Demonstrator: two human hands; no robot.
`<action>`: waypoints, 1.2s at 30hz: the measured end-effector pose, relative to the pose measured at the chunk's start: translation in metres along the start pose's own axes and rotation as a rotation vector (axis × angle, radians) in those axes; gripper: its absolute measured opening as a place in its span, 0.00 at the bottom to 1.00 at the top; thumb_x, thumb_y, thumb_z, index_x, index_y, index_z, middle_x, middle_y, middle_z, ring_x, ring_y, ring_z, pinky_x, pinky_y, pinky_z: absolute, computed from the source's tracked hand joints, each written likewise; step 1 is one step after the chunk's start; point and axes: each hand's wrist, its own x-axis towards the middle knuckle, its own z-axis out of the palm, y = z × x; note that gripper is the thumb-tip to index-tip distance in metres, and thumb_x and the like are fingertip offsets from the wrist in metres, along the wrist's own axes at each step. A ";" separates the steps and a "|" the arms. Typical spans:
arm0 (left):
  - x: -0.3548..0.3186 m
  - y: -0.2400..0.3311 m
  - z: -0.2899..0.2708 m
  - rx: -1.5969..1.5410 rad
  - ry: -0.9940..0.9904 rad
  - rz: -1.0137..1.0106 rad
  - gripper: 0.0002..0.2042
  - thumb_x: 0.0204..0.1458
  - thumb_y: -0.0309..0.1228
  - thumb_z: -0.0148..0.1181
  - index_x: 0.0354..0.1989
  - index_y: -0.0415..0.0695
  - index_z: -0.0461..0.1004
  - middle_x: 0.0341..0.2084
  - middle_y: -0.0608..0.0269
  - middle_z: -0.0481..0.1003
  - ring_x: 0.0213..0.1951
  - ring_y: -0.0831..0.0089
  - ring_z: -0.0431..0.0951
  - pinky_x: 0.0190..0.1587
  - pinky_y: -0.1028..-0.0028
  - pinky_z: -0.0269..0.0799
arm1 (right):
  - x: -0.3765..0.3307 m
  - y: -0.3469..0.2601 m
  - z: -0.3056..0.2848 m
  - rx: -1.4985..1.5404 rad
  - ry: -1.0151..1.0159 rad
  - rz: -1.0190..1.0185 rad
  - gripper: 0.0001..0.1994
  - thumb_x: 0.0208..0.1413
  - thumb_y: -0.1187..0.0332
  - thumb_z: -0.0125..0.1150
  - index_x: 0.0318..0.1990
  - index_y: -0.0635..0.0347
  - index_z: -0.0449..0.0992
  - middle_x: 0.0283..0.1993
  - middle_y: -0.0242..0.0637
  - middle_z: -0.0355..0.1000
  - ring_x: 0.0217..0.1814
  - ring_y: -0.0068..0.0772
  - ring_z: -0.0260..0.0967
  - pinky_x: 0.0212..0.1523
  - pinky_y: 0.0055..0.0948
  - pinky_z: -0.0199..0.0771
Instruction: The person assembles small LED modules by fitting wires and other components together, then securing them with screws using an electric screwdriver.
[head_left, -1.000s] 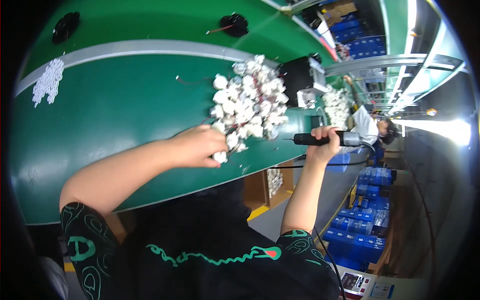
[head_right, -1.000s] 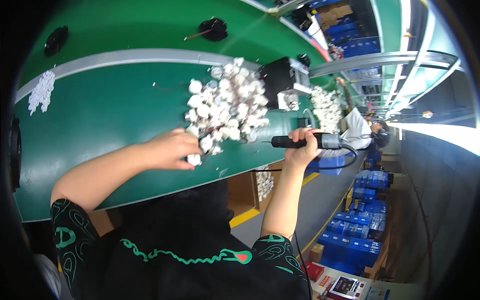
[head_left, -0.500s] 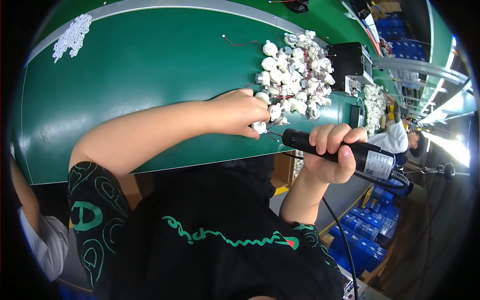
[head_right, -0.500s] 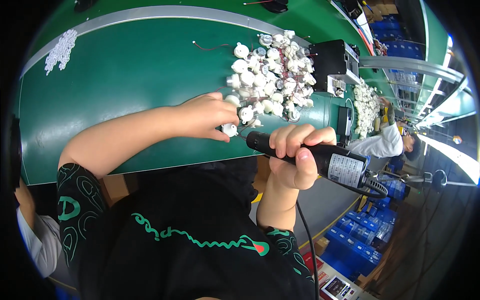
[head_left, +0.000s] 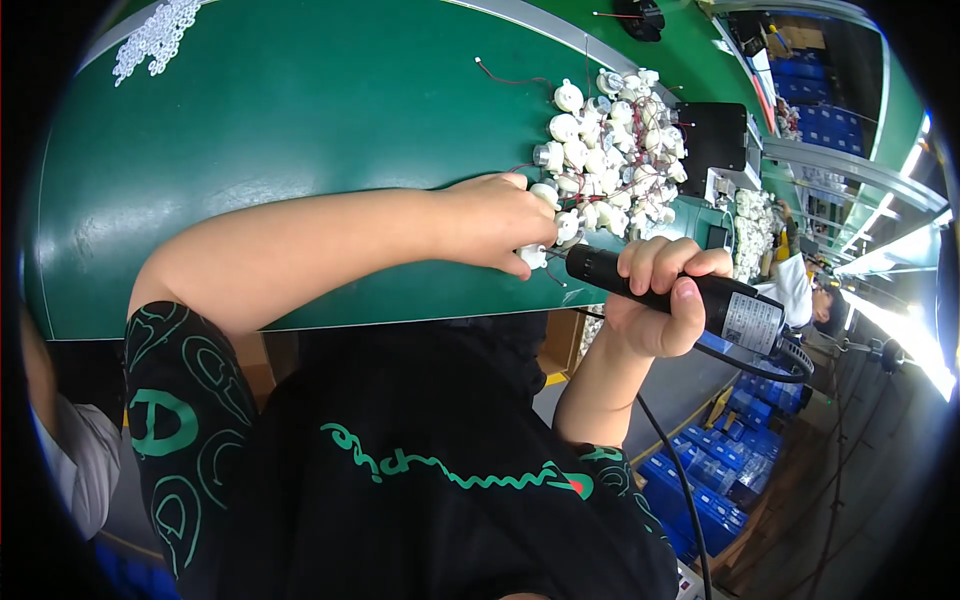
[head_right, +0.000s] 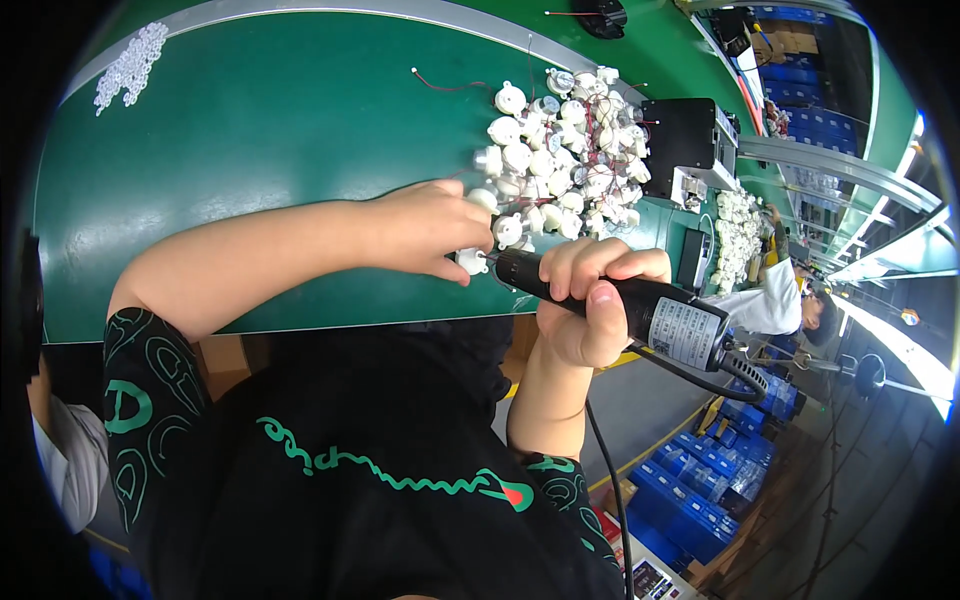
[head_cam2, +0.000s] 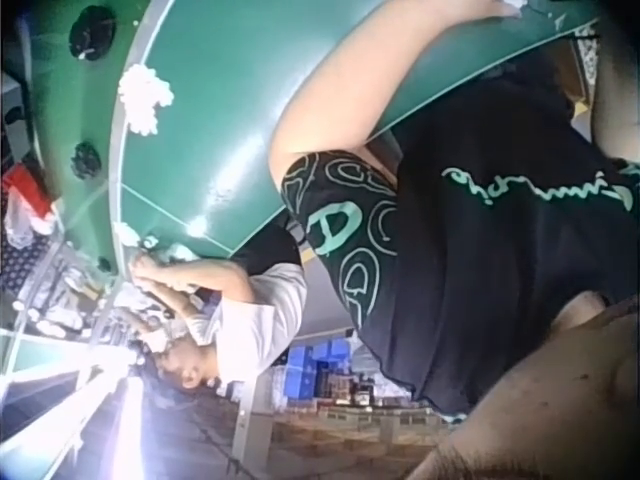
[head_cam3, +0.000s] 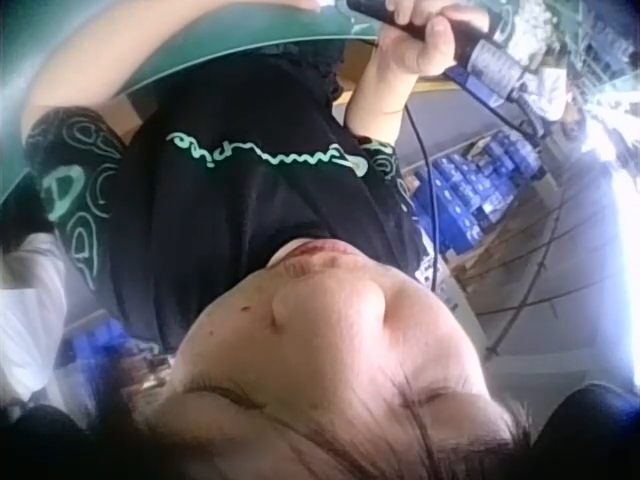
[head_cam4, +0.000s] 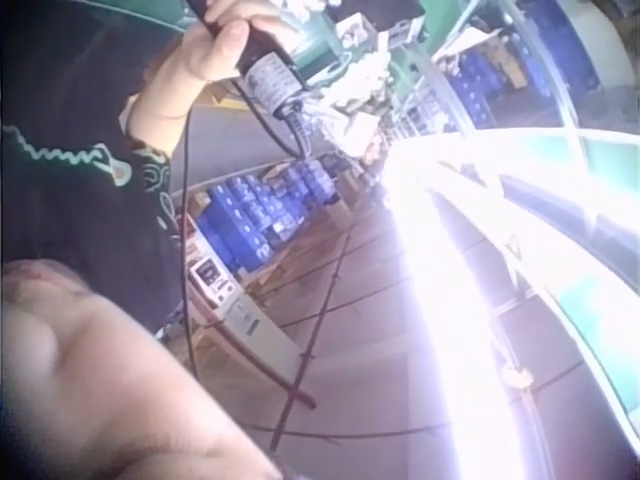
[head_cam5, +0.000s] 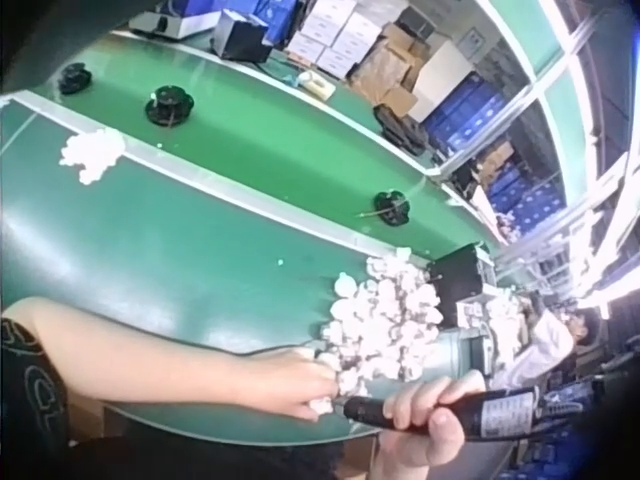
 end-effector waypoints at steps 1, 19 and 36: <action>0.001 0.000 0.000 -0.003 -0.008 0.001 0.17 0.43 0.39 0.75 0.40 0.48 0.80 0.36 0.68 0.78 0.37 0.62 0.76 0.45 0.64 0.69 | 0.000 0.001 -0.001 -0.007 -0.007 0.003 0.11 0.55 0.72 0.59 0.42 0.58 0.63 0.23 0.35 0.61 0.20 0.29 0.60 0.26 0.35 0.68; 0.001 -0.004 0.002 -0.012 0.061 0.135 0.20 0.45 0.41 0.74 0.44 0.49 0.77 0.35 0.67 0.77 0.37 0.64 0.76 0.45 0.65 0.66 | -0.009 -0.012 -0.041 0.067 0.071 -0.096 0.16 0.54 0.69 0.59 0.49 0.60 0.64 0.23 0.34 0.61 0.20 0.29 0.59 0.25 0.35 0.67; -0.049 -0.019 -0.042 0.501 0.827 -0.216 0.16 0.39 0.21 0.78 0.37 0.37 0.79 0.37 0.53 0.83 0.35 0.64 0.82 0.35 0.72 0.78 | -0.058 -0.004 -0.120 -0.256 0.416 -0.125 0.17 0.50 0.85 0.67 0.47 0.67 0.72 0.31 0.33 0.74 0.32 0.19 0.72 0.34 0.21 0.73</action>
